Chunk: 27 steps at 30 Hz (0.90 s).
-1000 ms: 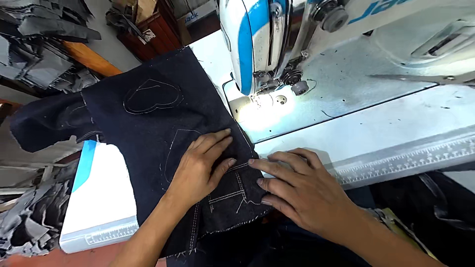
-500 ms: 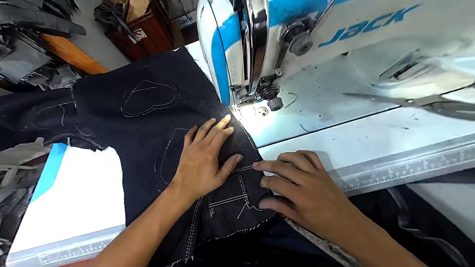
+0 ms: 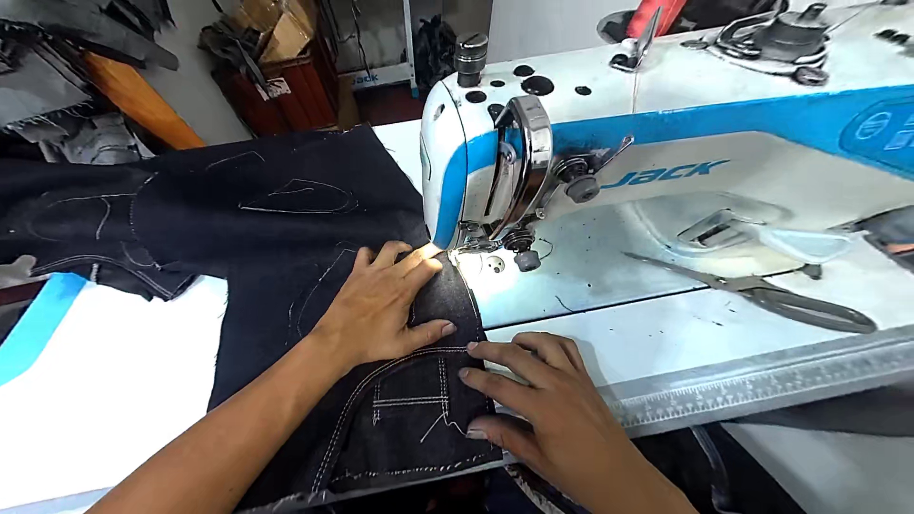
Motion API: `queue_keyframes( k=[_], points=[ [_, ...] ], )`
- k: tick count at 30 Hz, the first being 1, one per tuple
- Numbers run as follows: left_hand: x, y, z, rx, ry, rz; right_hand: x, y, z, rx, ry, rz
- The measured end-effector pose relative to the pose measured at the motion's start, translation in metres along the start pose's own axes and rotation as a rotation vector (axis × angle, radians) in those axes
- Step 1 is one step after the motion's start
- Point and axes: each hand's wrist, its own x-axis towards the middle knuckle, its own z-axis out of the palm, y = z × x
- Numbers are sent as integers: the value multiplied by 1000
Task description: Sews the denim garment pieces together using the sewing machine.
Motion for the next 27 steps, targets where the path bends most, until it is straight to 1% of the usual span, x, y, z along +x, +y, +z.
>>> queue_keyframes(
  k=[3, 4, 6, 8, 14, 15, 17, 18, 19, 20, 21, 22, 23, 24, 25, 27],
  points=[
    [-7, 10, -4, 47, -9, -27, -6, 1, -5, 37, -21, -26],
    [-10, 12, -2, 38, 12, -44, -9, 0, -6, 30, -20, -25],
    [-12, 13, 4, -38, 39, -82, -13, 1, -6, 23, -13, -9],
    [-7, 12, 7, -114, 25, -113, -14, 3, -7, 27, -8, 19],
    [15, -6, 3, -187, -22, -77, -1, 4, -6, 26, -10, 44],
    [16, -7, 1, -172, -22, -79, 2, 4, -5, 36, -12, 49],
    [11, -1, -6, -48, 41, -83, 4, 2, -6, 52, -28, 67],
    [1, 7, -14, 34, 90, -55, 4, 2, -7, 61, -41, 77],
    [-15, 17, -22, 54, 150, 11, 3, 2, -7, 68, -51, 83],
    [-35, 25, -27, -21, 228, 113, 3, 3, -8, 72, -61, 83],
    [-55, 29, -26, -185, 265, 216, 4, 5, -8, 80, -69, 80],
    [-73, 31, -19, -385, 225, 297, 4, 5, -9, 86, -80, 70],
    [-84, 29, -12, -522, 155, 359, 5, 7, -10, 92, -91, 55],
    [-89, 27, -6, -573, 101, 405, 7, 9, -11, 98, -100, 31],
    [-89, 24, -3, -568, 72, 437, 11, 12, -12, 98, -107, 7],
    [-83, 19, -3, -498, 45, 463, 20, 20, -13, 88, -98, -34]
  ],
)
